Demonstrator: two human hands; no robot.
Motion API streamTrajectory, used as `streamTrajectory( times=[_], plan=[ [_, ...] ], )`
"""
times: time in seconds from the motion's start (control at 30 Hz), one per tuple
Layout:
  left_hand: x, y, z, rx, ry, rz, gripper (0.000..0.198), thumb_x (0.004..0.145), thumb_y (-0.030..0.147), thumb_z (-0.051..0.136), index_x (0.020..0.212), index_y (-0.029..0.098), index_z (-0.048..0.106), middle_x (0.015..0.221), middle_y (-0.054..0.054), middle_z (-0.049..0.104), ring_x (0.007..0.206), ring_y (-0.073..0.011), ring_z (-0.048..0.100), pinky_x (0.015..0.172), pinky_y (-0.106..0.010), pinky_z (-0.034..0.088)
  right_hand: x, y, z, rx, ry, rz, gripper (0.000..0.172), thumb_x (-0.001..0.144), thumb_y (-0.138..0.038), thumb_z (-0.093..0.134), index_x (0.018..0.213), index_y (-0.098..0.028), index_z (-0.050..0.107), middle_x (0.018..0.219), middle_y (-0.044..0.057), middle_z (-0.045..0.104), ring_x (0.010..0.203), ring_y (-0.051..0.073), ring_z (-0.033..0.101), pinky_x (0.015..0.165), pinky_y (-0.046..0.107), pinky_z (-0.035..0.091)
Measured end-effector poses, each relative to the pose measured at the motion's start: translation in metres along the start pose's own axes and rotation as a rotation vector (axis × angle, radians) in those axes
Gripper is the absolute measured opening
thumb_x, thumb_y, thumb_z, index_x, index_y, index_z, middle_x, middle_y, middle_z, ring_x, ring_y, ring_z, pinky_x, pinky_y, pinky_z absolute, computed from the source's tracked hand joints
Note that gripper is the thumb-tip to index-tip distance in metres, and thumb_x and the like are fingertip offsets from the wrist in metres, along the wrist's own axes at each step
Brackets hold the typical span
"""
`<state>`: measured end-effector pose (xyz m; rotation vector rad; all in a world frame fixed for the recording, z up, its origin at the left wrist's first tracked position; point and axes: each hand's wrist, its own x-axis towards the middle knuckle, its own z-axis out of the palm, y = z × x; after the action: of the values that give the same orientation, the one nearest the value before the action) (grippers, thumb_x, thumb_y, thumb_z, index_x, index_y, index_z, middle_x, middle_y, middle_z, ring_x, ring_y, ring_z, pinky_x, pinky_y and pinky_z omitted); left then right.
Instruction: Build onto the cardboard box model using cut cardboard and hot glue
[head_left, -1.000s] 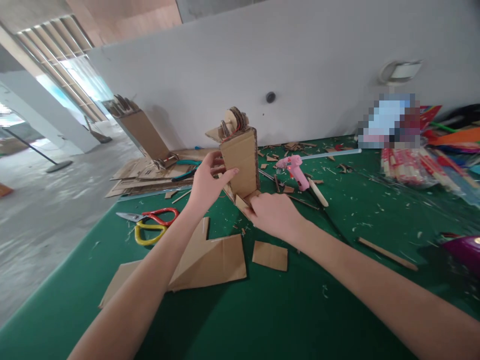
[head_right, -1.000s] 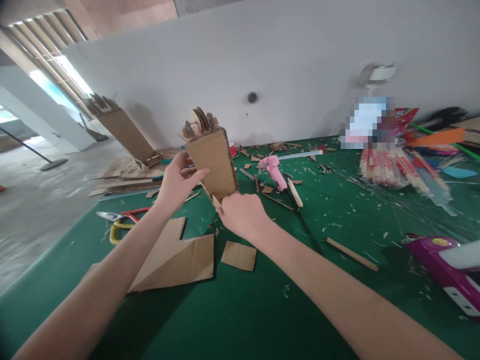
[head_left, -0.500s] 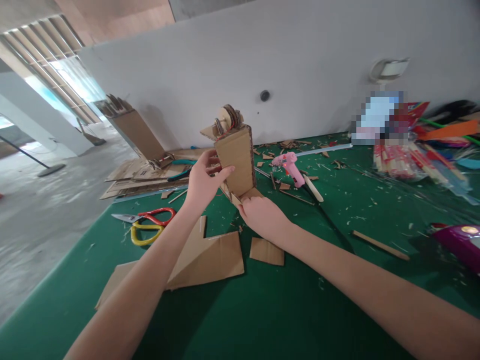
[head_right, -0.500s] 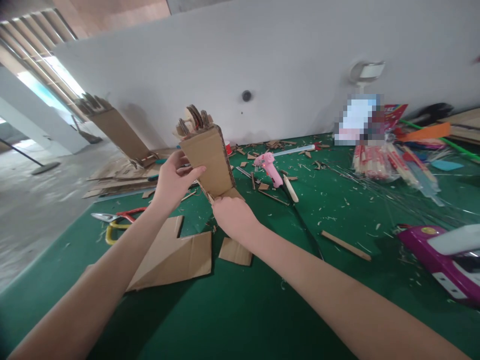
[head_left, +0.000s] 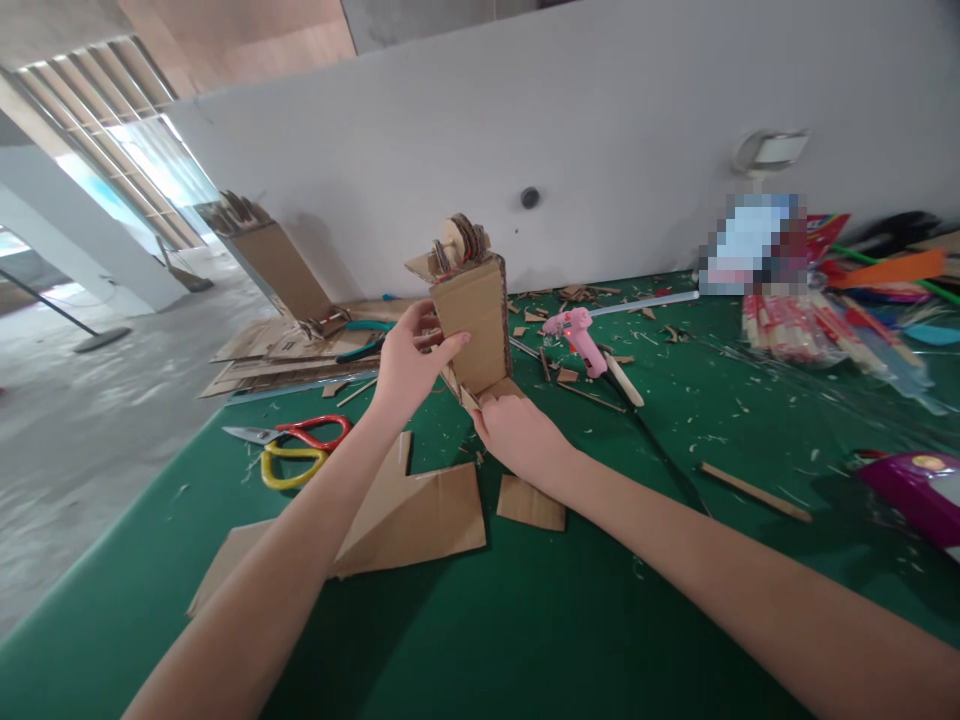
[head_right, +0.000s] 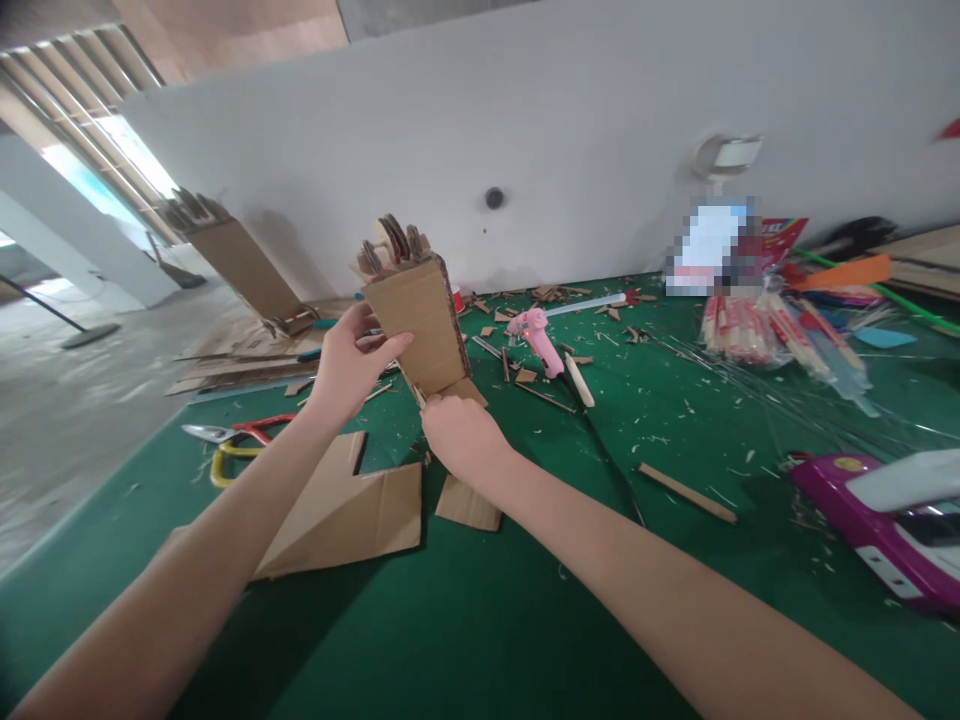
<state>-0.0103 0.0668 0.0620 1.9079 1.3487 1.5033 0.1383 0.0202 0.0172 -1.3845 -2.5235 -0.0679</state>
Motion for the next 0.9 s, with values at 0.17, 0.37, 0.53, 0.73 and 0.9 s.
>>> streamTrajectory(
  times=[0.17,0.37,0.53,0.73,0.9],
  plan=[
    [0.000,0.000,0.000,0.009,-0.008,-0.004,0.048,0.072,0.033,0.070,0.116,0.021,0.057,0.104,-0.007,0.066,0.082,-0.0180,0.067,0.075,-0.032,0.055,0.001,-0.001,0.004,0.031,-0.005,0.038,0.035,0.097,-0.024,0.031,0.094,-0.008,0.062,0.083,0.017,0.068,0.075,0.026,0.068,0.064,0.033,0.048],
    [0.005,-0.005,-0.002,-0.068,-0.048,0.019,0.047,0.073,0.030,0.068,0.116,0.018,0.057,0.111,-0.008,0.066,0.095,-0.0202,0.065,0.087,-0.035,0.052,0.001,0.002,-0.002,0.124,-0.028,0.073,0.035,0.095,-0.039,0.039,0.090,-0.013,0.063,0.082,0.012,0.069,0.074,0.023,0.067,0.060,0.030,0.047],
    [0.009,-0.008,-0.003,-0.090,-0.074,0.042,0.047,0.073,0.030,0.067,0.116,0.016,0.056,0.115,-0.010,0.064,0.101,-0.0216,0.063,0.089,-0.037,0.051,0.000,0.003,-0.015,0.229,-0.028,0.093,0.044,0.089,-0.053,0.039,0.078,-0.017,0.063,0.075,0.009,0.067,0.065,0.021,0.064,0.049,0.028,0.040],
    [0.008,-0.006,-0.003,-0.025,-0.050,0.038,0.046,0.073,0.032,0.067,0.115,0.017,0.056,0.115,-0.009,0.064,0.097,-0.0209,0.064,0.086,-0.037,0.052,-0.006,0.036,-0.074,-0.034,-0.402,0.155,0.052,0.083,-0.060,0.040,0.062,-0.018,0.063,0.058,0.009,0.058,0.056,0.023,0.059,0.052,0.035,0.041],
    [0.007,-0.004,-0.002,0.044,-0.014,0.013,0.046,0.071,0.035,0.070,0.112,0.018,0.056,0.113,-0.009,0.063,0.090,-0.0201,0.066,0.080,-0.035,0.054,-0.004,0.114,-0.099,-0.189,-0.490,0.515,0.054,0.074,-0.068,0.048,0.049,-0.021,0.059,0.040,0.007,0.046,0.045,0.024,0.054,0.051,0.041,0.043]
  ],
)
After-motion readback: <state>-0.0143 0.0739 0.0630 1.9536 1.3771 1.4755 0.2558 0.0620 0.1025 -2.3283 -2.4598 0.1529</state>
